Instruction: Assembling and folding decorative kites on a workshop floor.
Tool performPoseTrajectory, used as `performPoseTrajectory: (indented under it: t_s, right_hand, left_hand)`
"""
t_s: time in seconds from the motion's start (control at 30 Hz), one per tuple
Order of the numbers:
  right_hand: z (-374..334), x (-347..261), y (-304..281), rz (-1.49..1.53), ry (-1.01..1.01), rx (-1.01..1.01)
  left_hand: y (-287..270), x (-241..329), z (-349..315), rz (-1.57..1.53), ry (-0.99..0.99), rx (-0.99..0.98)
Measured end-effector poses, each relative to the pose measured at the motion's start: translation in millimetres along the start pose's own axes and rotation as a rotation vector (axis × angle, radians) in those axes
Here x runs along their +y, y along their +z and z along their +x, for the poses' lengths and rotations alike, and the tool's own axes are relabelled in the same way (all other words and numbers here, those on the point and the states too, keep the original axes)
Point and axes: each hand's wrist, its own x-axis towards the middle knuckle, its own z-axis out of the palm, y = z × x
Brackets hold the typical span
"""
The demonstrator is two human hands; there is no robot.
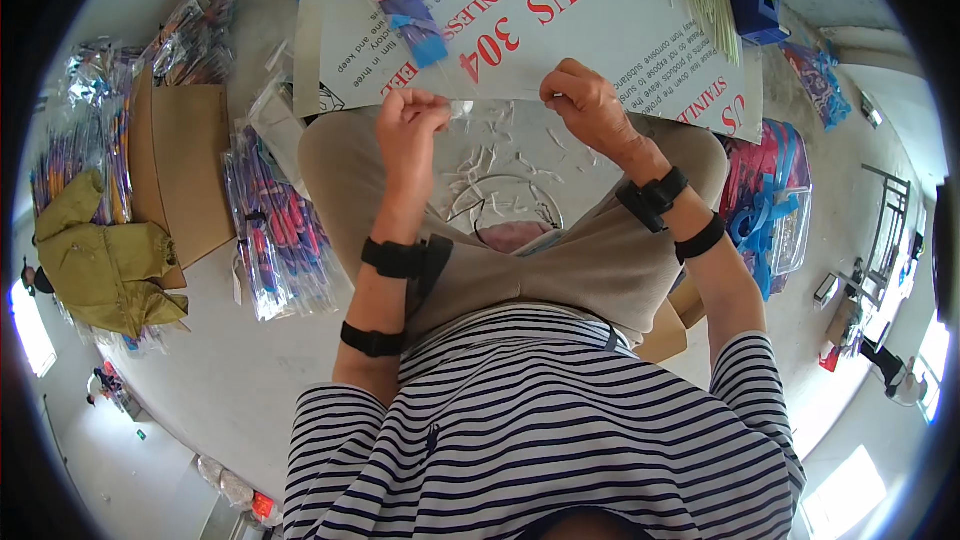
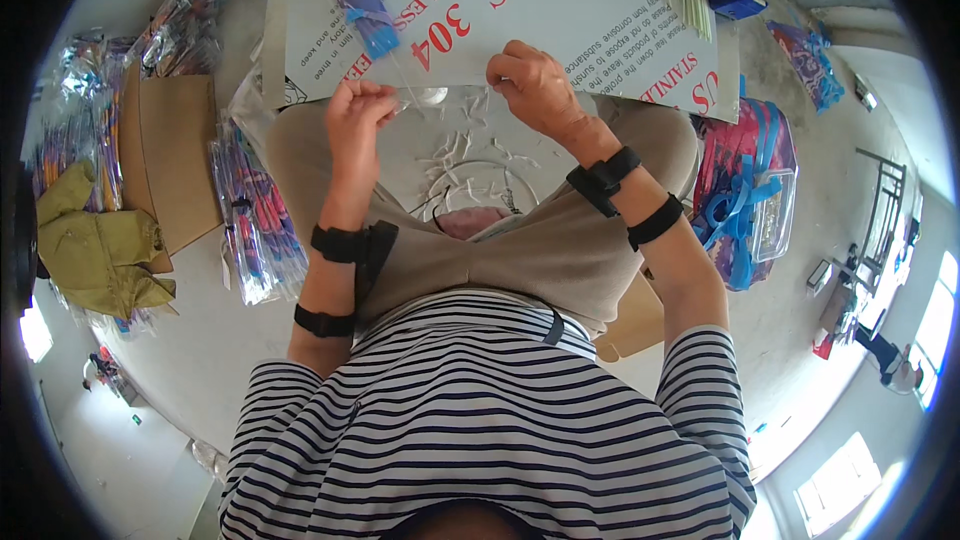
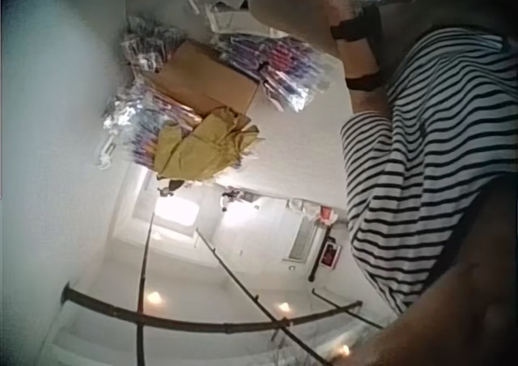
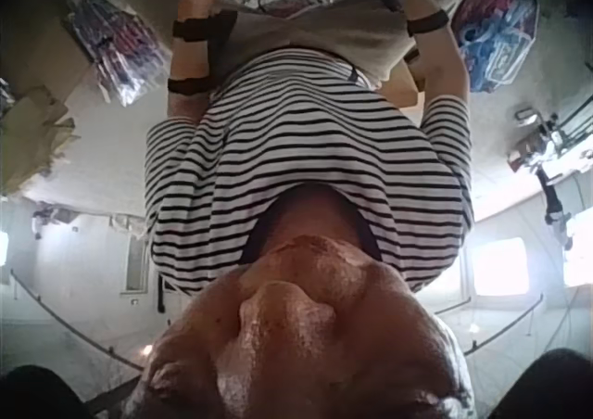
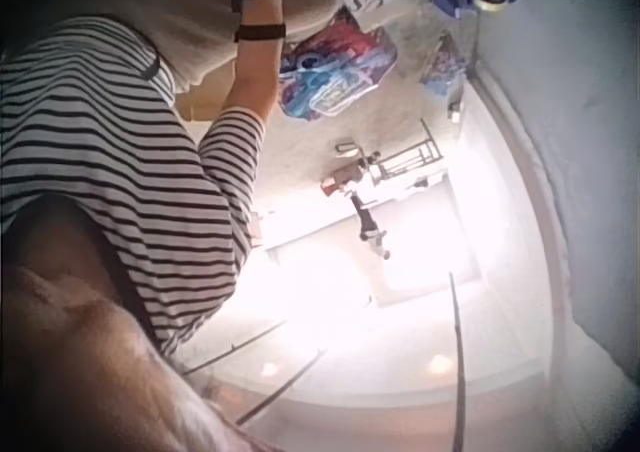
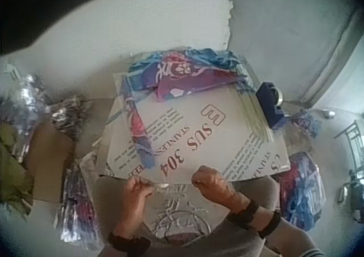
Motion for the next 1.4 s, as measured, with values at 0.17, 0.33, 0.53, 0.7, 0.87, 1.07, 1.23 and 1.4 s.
performPoseTrajectory:
  t_s: [0.17,0.33,0.53,0.7,0.87,1.07,1.23,1.4]
  right_hand:
    - [-10.0,-29.7,12.1,0.261,0.321,0.088]
    - [6.9,-35.2,29.3,0.686,0.850,0.121]
    - [22.2,-10.4,39.0,0.538,0.673,0.206]
    - [27.0,-9.7,42.1,0.316,0.577,0.200]
    - [33.5,-11.5,41.3,0.402,0.643,0.187]
    - [38.4,-14.6,39.6,0.316,0.505,0.122]
    - [38.3,-17.7,10.7,0.097,0.172,0.159]
    - [45.6,-20.2,8.4,-0.111,-0.251,-0.071]
  left_hand:
    - [8.2,-12.1,-3.5,-0.249,-0.154,-0.037]
    - [20.8,-28.3,-11.6,-0.328,-0.138,-0.021]
    - [-9.7,-0.8,-16.9,-0.018,-0.179,-0.155]
    - [-10.4,25.4,63.6,0.849,0.785,0.014]
    - [11.2,14.7,150.9,1.426,0.723,0.061]
    - [-16.4,36.7,178.1,1.468,0.894,0.049]
    - [-16.6,46.9,111.6,1.068,1.020,-0.104]
    - [-0.5,13.3,16.1,1.293,0.980,-0.271]
